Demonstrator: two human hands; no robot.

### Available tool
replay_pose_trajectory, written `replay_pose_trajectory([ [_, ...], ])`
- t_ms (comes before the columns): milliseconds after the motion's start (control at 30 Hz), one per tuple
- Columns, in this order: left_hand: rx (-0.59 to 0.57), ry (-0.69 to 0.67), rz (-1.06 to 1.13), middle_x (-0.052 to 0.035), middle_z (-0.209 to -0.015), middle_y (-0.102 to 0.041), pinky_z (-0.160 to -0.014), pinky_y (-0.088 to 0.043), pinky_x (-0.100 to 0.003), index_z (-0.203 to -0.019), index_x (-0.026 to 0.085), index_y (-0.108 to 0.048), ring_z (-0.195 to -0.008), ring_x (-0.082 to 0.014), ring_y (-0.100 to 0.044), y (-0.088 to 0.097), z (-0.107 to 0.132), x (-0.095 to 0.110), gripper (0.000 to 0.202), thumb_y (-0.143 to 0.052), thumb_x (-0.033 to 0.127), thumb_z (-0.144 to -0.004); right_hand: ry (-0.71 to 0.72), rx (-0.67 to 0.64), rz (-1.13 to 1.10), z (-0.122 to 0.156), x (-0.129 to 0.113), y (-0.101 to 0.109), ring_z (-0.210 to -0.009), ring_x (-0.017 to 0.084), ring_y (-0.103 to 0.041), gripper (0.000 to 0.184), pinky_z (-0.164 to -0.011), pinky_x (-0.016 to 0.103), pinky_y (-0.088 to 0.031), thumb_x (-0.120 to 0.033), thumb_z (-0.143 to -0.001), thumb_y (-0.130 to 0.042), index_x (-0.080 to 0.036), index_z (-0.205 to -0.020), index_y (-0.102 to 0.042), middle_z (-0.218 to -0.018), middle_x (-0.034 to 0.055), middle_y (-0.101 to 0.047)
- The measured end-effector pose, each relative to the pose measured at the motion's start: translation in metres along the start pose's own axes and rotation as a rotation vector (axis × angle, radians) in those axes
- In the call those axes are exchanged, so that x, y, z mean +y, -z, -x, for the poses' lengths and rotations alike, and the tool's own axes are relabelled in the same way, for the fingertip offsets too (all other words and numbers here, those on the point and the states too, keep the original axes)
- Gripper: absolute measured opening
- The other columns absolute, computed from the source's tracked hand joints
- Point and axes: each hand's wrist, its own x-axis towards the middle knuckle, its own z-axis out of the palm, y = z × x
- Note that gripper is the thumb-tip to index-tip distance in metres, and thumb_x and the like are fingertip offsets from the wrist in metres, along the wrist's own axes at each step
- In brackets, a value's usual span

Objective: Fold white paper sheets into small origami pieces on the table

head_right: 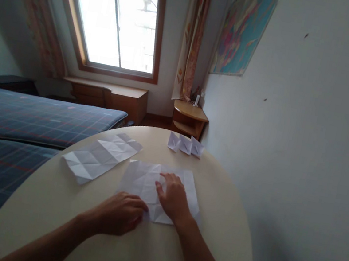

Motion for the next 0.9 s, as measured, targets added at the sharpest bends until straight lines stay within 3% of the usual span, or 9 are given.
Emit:
replay_pose_trajectory([
  [133, 0.025, 0.11, 0.044, -0.0032, -0.085, -0.073, -0.072, -0.053, -0.026, -0.084, 0.022, -0.067, -0.075, -0.0168, -0.07, 0.002, -0.001, 0.004, 0.019, -0.049, 0.023, -0.09, -0.043, -0.293, 0.149, 0.008, 0.002, -0.014, -0.144, 0.032, -0.027, 0.056, -0.116, 0.055, -0.017, -0.043, -0.094, -0.046, -0.019, -0.145, -0.044, -0.155, 0.0138, -0.036],
  [200, 0.131, 0.235, 0.067, -0.0057, -0.103, -0.073, -0.084, -0.054, -0.028, -0.1, 0.022, -0.066, -0.092, -0.0183, -0.07, -0.003, -0.002, -0.003, 0.024, -0.043, 0.023, -0.094, -0.009, -0.384, 0.152, 0.01, 0.0, -0.014, -0.147, 0.032, -0.018, 0.058, -0.117, 0.059, -0.011, -0.047, -0.096, -0.043, -0.023, -0.148, -0.039, -0.159, 0.0104, -0.028],
  [267, 0.22, 0.344, 0.045, -0.0115, -0.138, -0.057, -0.103, -0.046, -0.035, -0.124, 0.019, -0.057, -0.125, -0.0229, -0.056, -0.011, -0.003, -0.015, 0.034, -0.045, 0.023, -0.093, 0.052, -0.43, 0.124, 0.011, -0.004, -0.01, -0.147, 0.031, -0.018, 0.059, -0.117, 0.059, -0.012, -0.05, -0.095, -0.045, -0.026, -0.148, -0.039, -0.159, 0.0082, -0.028],
  [333, 0.19, 0.459, -0.023, -0.0154, -0.155, -0.035, -0.114, -0.034, -0.046, -0.138, 0.014, -0.047, -0.144, -0.0321, -0.032, -0.022, -0.004, -0.027, 0.05, -0.05, 0.024, -0.09, 0.085, -0.425, 0.111, 0.012, -0.01, -0.008, -0.146, 0.031, -0.023, 0.056, -0.116, 0.059, -0.014, -0.048, -0.093, -0.049, -0.027, -0.145, -0.043, -0.157, 0.0078, -0.033],
  [433, 0.107, 0.516, -0.068, -0.0149, -0.157, -0.031, -0.118, -0.025, -0.053, -0.144, 0.013, -0.041, -0.147, -0.0363, -0.018, -0.036, -0.005, -0.038, 0.055, -0.046, 0.03, -0.093, 0.037, -0.321, 0.139, 0.014, -0.022, -0.017, -0.143, 0.028, -0.03, 0.046, -0.118, 0.055, -0.017, -0.034, -0.096, -0.043, -0.02, -0.139, -0.051, -0.15, 0.0106, -0.045],
  [500, 0.085, 0.465, -0.073, -0.0128, -0.158, -0.03, -0.118, -0.024, -0.053, -0.148, 0.014, -0.037, -0.148, -0.0345, -0.016, -0.042, -0.006, -0.039, 0.055, -0.04, 0.032, -0.096, -0.005, -0.248, 0.145, 0.015, -0.03, -0.028, -0.143, 0.026, -0.031, 0.046, -0.119, 0.05, -0.018, -0.026, -0.098, -0.034, -0.016, -0.141, -0.049, -0.149, 0.0118, -0.046],
  [633, 0.087, 0.398, -0.082, -0.0096, -0.159, -0.03, -0.119, -0.025, -0.048, -0.151, 0.015, -0.03, -0.148, -0.0298, -0.017, -0.045, -0.009, -0.039, 0.056, -0.033, 0.03, -0.098, -0.004, -0.249, 0.154, 0.011, -0.033, -0.041, -0.146, 0.024, -0.026, 0.051, -0.12, 0.046, -0.016, -0.029, -0.1, -0.031, -0.016, -0.149, -0.038, -0.156, 0.0079, -0.036],
  [767, 0.07, 0.485, -0.118, -0.0095, -0.159, -0.029, -0.12, -0.023, -0.047, -0.15, 0.013, -0.034, -0.148, -0.0314, -0.018, -0.042, -0.009, -0.043, 0.058, -0.037, 0.036, -0.097, -0.093, -0.264, 0.224, 0.001, -0.009, -0.034, -0.147, 0.026, -0.021, 0.055, -0.12, 0.047, -0.014, -0.04, -0.1, -0.031, -0.02, -0.15, -0.037, -0.159, 0.0055, -0.029],
  [900, 0.065, 0.549, -0.14, -0.0066, -0.16, -0.027, -0.12, -0.021, -0.05, -0.151, 0.021, -0.034, -0.148, -0.0331, -0.016, -0.038, -0.009, -0.049, 0.059, -0.039, 0.045, -0.097, -0.272, -0.226, 0.31, -0.004, 0.019, -0.019, -0.147, 0.027, -0.019, 0.063, -0.12, 0.045, -0.013, -0.045, -0.099, -0.033, -0.012, -0.152, -0.031, -0.159, 0.0087, -0.026],
])
